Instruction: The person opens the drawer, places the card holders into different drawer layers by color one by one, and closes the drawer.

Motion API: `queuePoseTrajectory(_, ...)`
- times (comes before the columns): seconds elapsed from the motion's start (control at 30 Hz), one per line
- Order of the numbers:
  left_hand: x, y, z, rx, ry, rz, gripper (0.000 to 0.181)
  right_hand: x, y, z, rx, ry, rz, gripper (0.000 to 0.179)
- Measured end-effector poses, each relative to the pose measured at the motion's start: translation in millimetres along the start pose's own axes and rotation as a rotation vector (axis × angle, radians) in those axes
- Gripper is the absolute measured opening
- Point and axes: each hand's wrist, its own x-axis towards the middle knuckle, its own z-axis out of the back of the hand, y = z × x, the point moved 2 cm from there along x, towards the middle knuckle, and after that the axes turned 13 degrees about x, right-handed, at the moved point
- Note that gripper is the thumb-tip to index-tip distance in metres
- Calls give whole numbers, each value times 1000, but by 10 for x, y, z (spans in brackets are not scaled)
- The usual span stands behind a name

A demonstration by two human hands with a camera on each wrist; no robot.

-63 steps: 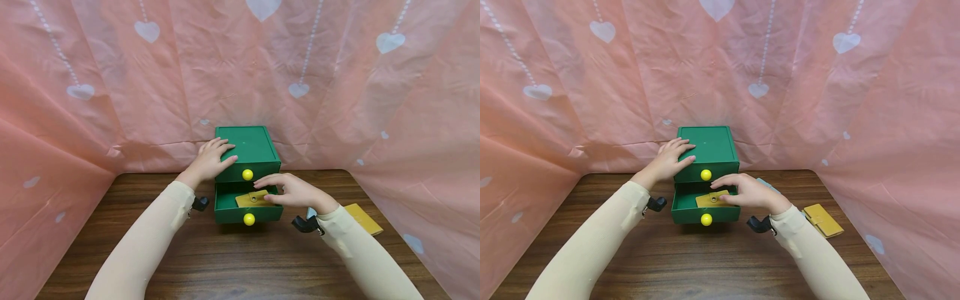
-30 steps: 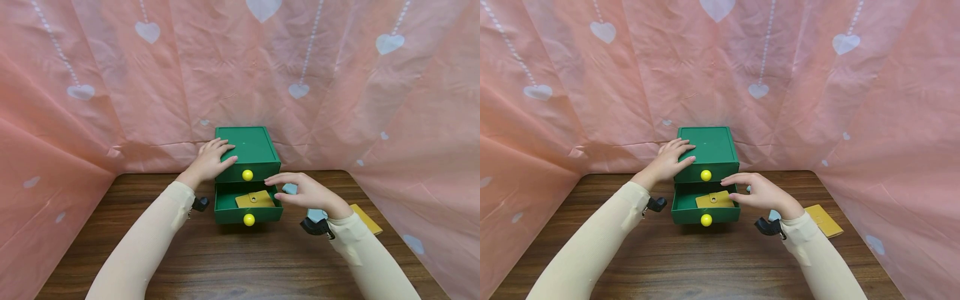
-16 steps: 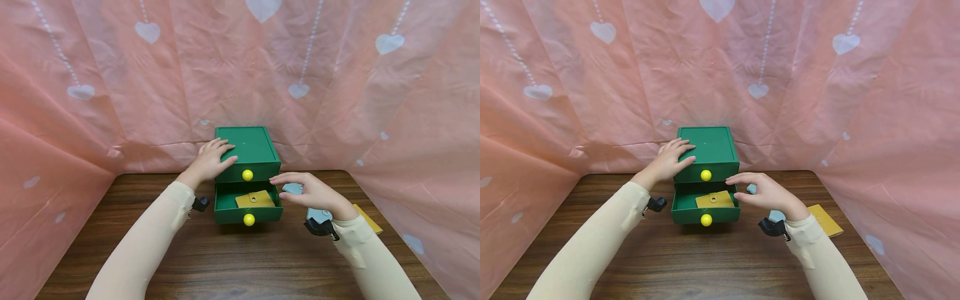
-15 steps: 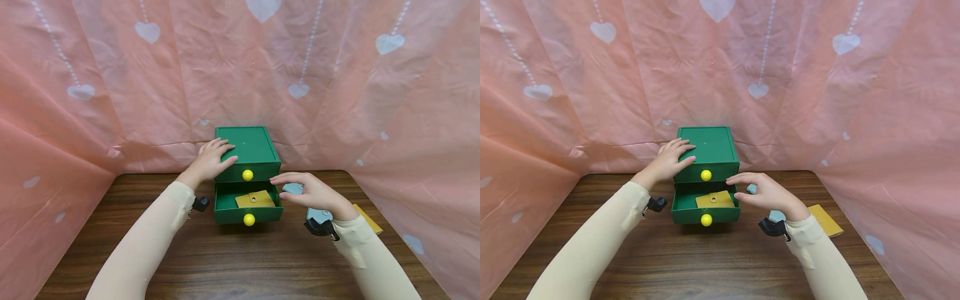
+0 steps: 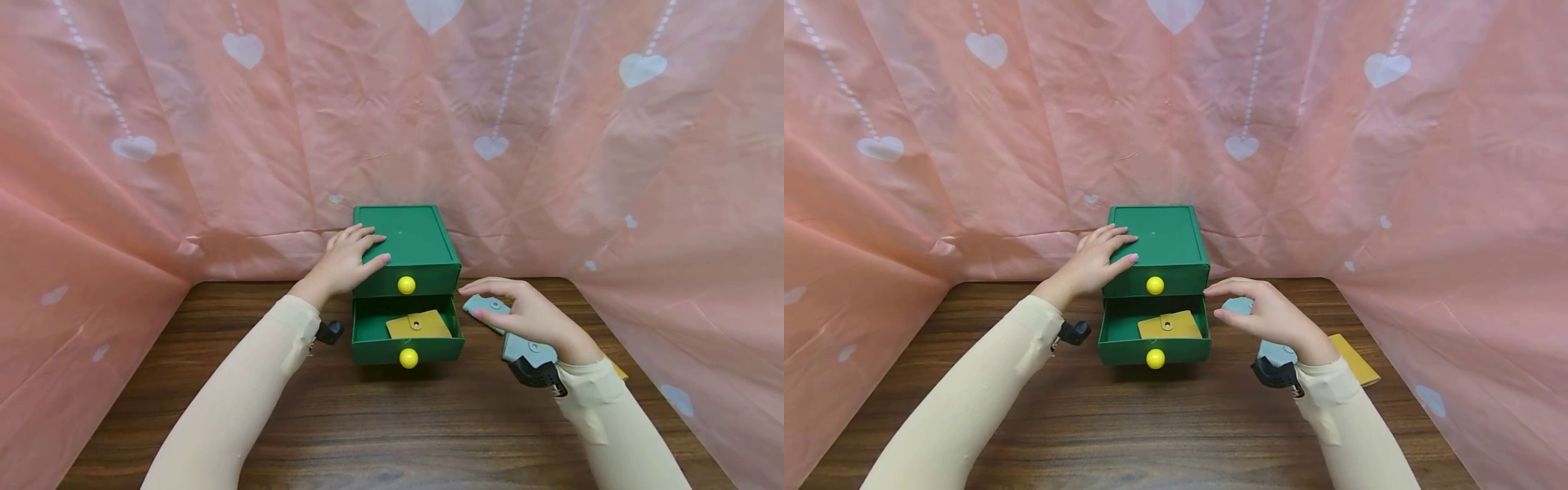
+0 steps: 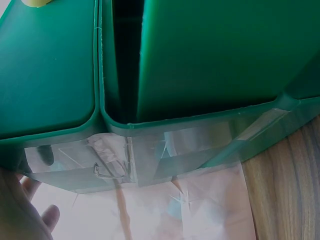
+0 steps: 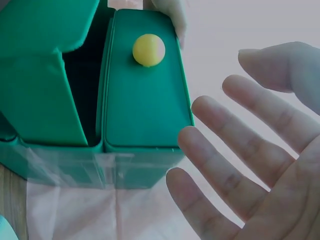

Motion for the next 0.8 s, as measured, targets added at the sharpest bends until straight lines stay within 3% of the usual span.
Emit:
queuePoseTrajectory(0.27,6,-4,4,-1,1,4,62,-125,-57,137,-60,-58,-53,35)
queuePoseTrajectory(0.6,5,-12,-25,-2,5,9,61,-385,-104,401,-45,-121,-120,37)
queuePoseTrajectory(0.8,9,3,-21,-6,0,11,61,-567,-133,528,-31,-176,-217,39)
